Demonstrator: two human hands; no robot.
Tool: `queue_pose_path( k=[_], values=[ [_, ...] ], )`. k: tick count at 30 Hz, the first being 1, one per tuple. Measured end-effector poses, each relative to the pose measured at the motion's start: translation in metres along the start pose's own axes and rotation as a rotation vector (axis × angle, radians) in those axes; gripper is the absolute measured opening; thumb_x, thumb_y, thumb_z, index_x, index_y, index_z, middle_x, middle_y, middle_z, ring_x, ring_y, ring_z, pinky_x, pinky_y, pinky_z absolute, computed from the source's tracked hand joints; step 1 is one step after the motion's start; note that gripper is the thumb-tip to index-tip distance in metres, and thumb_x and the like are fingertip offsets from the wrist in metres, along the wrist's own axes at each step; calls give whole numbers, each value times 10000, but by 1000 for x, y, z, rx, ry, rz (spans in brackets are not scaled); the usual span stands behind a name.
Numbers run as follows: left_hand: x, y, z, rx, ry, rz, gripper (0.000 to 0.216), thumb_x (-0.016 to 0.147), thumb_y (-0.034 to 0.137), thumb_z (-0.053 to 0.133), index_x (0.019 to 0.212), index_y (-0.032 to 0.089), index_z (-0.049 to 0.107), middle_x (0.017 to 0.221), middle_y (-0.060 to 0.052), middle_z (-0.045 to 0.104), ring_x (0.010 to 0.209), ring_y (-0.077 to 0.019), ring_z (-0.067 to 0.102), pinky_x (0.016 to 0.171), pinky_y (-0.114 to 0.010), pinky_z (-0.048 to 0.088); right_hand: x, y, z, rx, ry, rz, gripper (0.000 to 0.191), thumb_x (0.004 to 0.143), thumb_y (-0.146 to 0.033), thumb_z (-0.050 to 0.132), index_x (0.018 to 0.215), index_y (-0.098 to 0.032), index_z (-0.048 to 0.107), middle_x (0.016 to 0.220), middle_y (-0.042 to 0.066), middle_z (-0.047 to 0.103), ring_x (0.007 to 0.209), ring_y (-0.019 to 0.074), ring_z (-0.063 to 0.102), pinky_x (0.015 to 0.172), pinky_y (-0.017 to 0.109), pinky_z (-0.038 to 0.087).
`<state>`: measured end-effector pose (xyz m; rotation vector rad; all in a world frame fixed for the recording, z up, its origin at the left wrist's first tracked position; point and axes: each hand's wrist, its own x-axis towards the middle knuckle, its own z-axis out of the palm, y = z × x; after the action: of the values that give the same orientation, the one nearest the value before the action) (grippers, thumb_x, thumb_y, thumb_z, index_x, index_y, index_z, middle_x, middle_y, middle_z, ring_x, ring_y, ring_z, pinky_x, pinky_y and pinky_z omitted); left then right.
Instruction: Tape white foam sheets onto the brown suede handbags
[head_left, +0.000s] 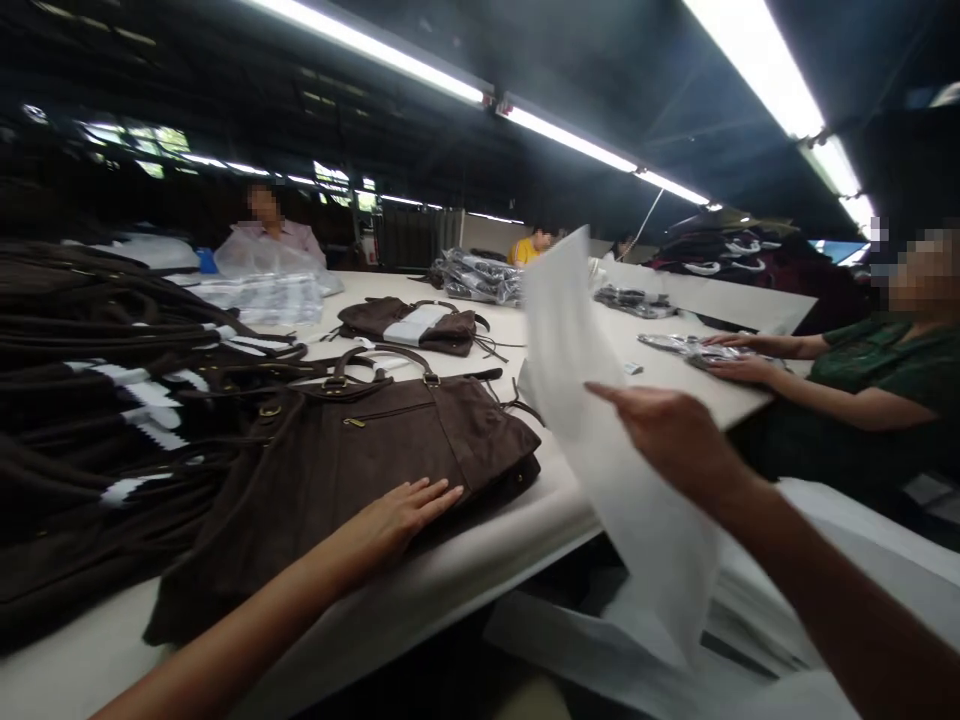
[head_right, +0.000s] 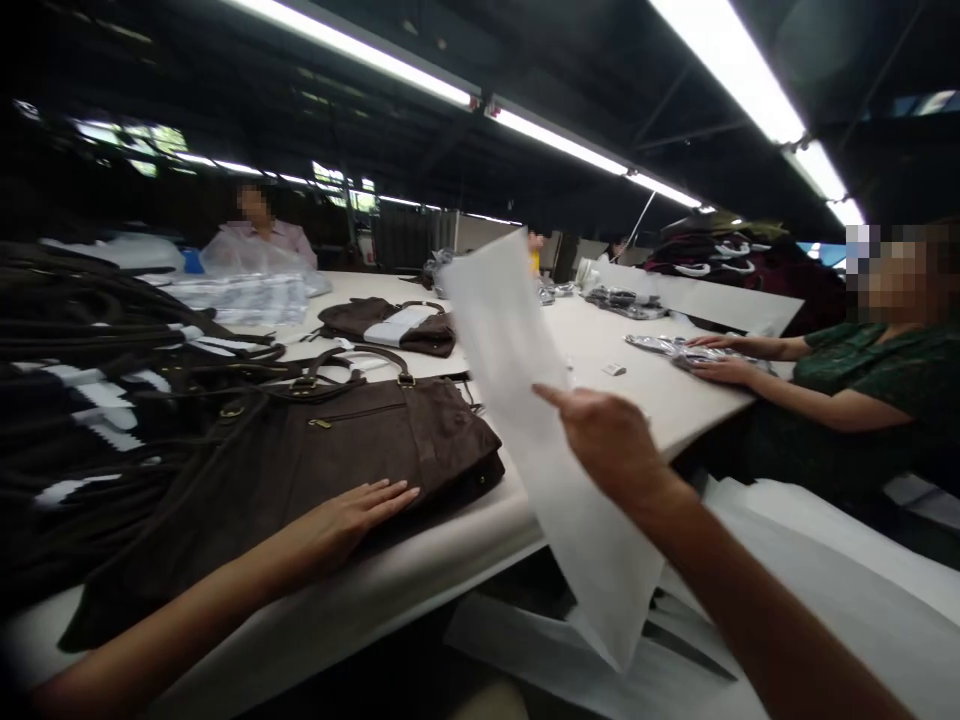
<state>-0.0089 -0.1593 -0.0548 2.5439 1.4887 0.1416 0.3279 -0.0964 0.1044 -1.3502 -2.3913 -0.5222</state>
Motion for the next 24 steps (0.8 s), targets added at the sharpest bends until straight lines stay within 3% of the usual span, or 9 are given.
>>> queue_pose_path(
  k=[3,5,8,10,12,14,16,19,24],
  values=[
    [-5,13,-5,53,15,-43,703,852,24,376,1474,330,258,1509,-72,353,1375,-280,351,1094,-503,346,39,-49,52,89,-106,-89,342,942,-306,484,1253,-268,621,897,73,740,777,207,685,689,294,508],
    [-7,21,-4,105,44,-58,702,854,33,418,1472,329,268,1491,-86,389,1350,-301,392,1063,-517,384,61,-68,83,309,-129,-77,375,900,-437,543,1202,-249,662,991,85,740,910,251,682,800,345,510],
    [-6,23,4,212,136,-25,614,900,132,464,1464,307,295,1434,-118,473,1295,-313,469,1000,-509,454,82,-76,130,800,-277,-35,425,841,-491,580,1154,-226,693,1139,66,699,1056,256,646,939,353,470],
    [-6,18,13,314,200,-5,544,927,217,464,1449,284,328,1386,-136,524,1247,-322,520,952,-492,496,85,-77,166,993,-433,43,457,789,-440,613,1162,-189,688,1150,69,691,1067,263,644,935,348,480],
    [-9,10,21,406,262,17,488,935,253,463,1417,268,382,1339,-135,569,1203,-317,561,924,-465,519,77,-78,200,965,-493,100,456,730,-364,636,1122,-142,707,1140,90,694,1091,275,632,961,346,464],
    [-15,4,24,439,319,59,447,932,241,476,1378,256,434,1307,-120,598,1191,-300,573,932,-439,519,63,-80,223,887,-456,109,442,746,-359,605,1125,-155,707,1162,81,686,1132,266,610,1010,339,423],
    [-23,1,18,401,326,116,436,931,226,482,1365,245,447,1314,-102,597,1214,-283,556,965,-422,502,50,-84,232,793,-398,126,425,798,-386,550,1151,-201,697,1167,63,686,1145,259,603,1031,343,400],
    [-36,3,-1,304,214,158,447,942,218,456,1386,250,418,1375,-74,547,1270,-273,501,1022,-439,459,40,-88,229,689,-353,157,403,842,-397,495,1161,-250,692,1153,47,694,1130,261,615,1020,349,408],
    [-48,14,-26,141,22,95,606,899,171,468,1469,222,271,1476,-124,412,1358,-330,367,1054,-590,372,45,-86,229,748,-338,169,398,828,-409,510,1135,-250,706,1145,44,698,1119,259,621,1023,344,411]
  ],
)
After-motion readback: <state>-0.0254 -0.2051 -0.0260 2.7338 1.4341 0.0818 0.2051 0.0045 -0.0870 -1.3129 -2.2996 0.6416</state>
